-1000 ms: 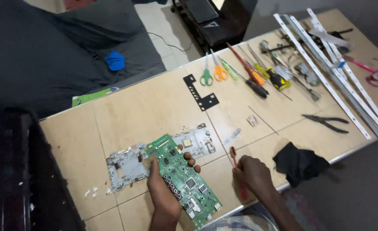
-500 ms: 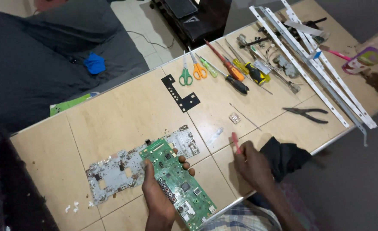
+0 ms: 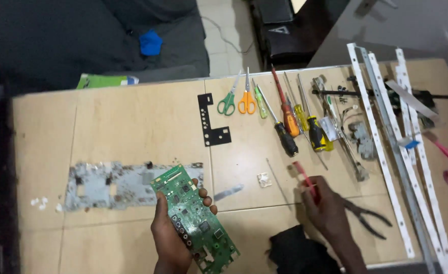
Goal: The person holds a green circuit board and scrubs its surface with a pink toothbrush, then wipes it with a black cloth. They later use tweezers to adjust small components on the board while it rests on a workbench.
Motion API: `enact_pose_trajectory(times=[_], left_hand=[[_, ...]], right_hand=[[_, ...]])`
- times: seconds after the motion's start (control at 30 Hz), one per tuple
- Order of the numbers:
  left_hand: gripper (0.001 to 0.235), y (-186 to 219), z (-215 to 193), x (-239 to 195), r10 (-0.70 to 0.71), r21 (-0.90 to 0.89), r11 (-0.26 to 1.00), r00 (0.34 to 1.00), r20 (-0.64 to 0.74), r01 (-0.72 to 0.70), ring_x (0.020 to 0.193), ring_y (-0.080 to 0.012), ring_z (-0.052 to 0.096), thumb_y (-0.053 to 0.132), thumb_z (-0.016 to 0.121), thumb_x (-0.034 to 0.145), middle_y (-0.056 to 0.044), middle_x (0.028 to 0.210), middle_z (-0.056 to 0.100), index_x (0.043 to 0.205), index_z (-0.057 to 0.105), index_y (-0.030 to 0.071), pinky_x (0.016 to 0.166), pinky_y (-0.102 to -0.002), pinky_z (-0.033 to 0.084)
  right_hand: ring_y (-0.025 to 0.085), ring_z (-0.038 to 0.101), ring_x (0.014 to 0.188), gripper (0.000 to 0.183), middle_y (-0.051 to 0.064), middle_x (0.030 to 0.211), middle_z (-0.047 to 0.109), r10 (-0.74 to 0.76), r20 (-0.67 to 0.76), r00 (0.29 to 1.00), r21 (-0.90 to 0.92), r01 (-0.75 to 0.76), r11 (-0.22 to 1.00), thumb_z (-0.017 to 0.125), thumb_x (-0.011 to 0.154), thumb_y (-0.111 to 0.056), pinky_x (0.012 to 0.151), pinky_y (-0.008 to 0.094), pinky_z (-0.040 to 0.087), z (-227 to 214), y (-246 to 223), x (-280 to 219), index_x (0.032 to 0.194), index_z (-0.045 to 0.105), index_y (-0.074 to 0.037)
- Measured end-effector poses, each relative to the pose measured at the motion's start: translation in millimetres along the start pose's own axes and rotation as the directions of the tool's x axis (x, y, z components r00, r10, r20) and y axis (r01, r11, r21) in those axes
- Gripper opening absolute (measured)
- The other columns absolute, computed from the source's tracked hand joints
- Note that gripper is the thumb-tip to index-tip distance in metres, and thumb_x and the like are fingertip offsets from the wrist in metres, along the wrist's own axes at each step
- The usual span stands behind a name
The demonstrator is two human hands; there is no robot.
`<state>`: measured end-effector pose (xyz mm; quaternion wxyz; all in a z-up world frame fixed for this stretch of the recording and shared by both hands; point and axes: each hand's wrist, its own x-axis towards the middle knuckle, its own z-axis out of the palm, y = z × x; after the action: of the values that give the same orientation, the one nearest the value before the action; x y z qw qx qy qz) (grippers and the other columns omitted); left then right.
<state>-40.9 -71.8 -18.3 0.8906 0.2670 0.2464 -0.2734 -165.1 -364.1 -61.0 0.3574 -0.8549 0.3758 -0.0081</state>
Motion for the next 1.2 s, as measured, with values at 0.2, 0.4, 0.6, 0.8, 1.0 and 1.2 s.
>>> enact_pose_trajectory(times=[0.2, 0.4, 0.6, 0.8, 1.0, 1.2], left_hand=[[0.079, -60, 24, -1, -0.019, -0.071, 0.997, 0.952, -0.306, -0.002, 0.08, -0.0365, 0.061, 0.069, 0.04, 0.102, -0.024, 0.099, 0.067, 0.129, 0.067, 0.0, 0.073, -0.048, 0.051], [0.091, -75, -27, 15, -0.193, -0.202, 0.968, 0.956, -0.22, 0.149, 0.088, -0.0409, 0.058, 0.077, 0.047, 0.092, -0.026, 0.107, 0.063, 0.14, 0.061, 0.0, 0.08, -0.053, 0.049], [0.088, -76, -46, 22, -0.244, -0.168, 0.961, 0.958, -0.151, 0.219, 0.082, -0.0431, 0.061, 0.074, 0.049, 0.088, -0.028, 0.102, 0.065, 0.136, 0.063, 0.001, 0.073, -0.055, 0.05], [0.1, -48, -96, 32, -0.302, -0.125, 0.943, 0.951, 0.066, 0.309, 0.092, -0.0455, 0.063, 0.078, 0.048, 0.081, -0.029, 0.11, 0.064, 0.146, 0.053, 0.002, 0.084, -0.062, 0.052], [0.093, -17, -103, 35, -0.389, -0.188, 0.893, 0.912, 0.135, 0.409, 0.095, -0.0418, 0.062, 0.078, 0.053, 0.081, -0.023, 0.113, 0.064, 0.14, 0.056, 0.007, 0.089, -0.058, 0.051], [0.094, 23, -70, 43, -0.382, -0.19, 0.906, 0.924, 0.025, 0.379, 0.091, -0.0416, 0.058, 0.08, 0.048, 0.085, -0.024, 0.11, 0.063, 0.141, 0.059, 0.005, 0.085, -0.056, 0.048]], right_hand=[[0.026, 0.061, 0.06, 0.019, 0.005, 0.065, 0.066, -0.043, 0.177, 0.983, 0.086, 0.028, 0.996, 0.053, 0.096, -0.04, 0.056, 0.037, 0.046, 6, -2, 16, 0.097, 0.062, -0.023], [0.031, 0.074, 0.074, 0.03, 0.003, 0.078, 0.077, -0.067, 0.199, 0.978, -0.126, 0.094, 0.988, 0.056, 0.092, -0.051, 0.066, 0.039, 0.052, 20, 16, 33, 0.112, 0.063, -0.03], [0.036, 0.073, 0.073, 0.028, 0.008, 0.073, 0.076, -0.064, -0.107, 0.992, -0.14, 0.049, 0.989, 0.057, 0.09, -0.051, 0.066, 0.044, 0.053, 44, 13, 15, 0.102, 0.072, -0.03], [0.024, 0.061, 0.053, 0.022, 0.001, 0.062, 0.067, -0.242, -0.321, 0.916, -0.238, 0.169, 0.956, 0.064, 0.092, -0.043, 0.057, 0.035, 0.05, 56, 4, 8, 0.095, 0.076, -0.024], [0.023, 0.065, 0.056, 0.026, 0.002, 0.064, 0.07, -0.15, -0.275, 0.95, -0.26, 0.077, 0.962, 0.061, 0.092, -0.046, 0.059, 0.034, 0.052, 54, -5, 4, 0.096, 0.076, -0.025], [0.017, 0.058, 0.052, 0.026, -0.002, 0.059, 0.066, -0.023, -0.262, 0.965, -0.168, -0.022, 0.985, 0.06, 0.092, -0.045, 0.06, 0.026, 0.049, 40, -53, -10, 0.107, 0.078, -0.033]])
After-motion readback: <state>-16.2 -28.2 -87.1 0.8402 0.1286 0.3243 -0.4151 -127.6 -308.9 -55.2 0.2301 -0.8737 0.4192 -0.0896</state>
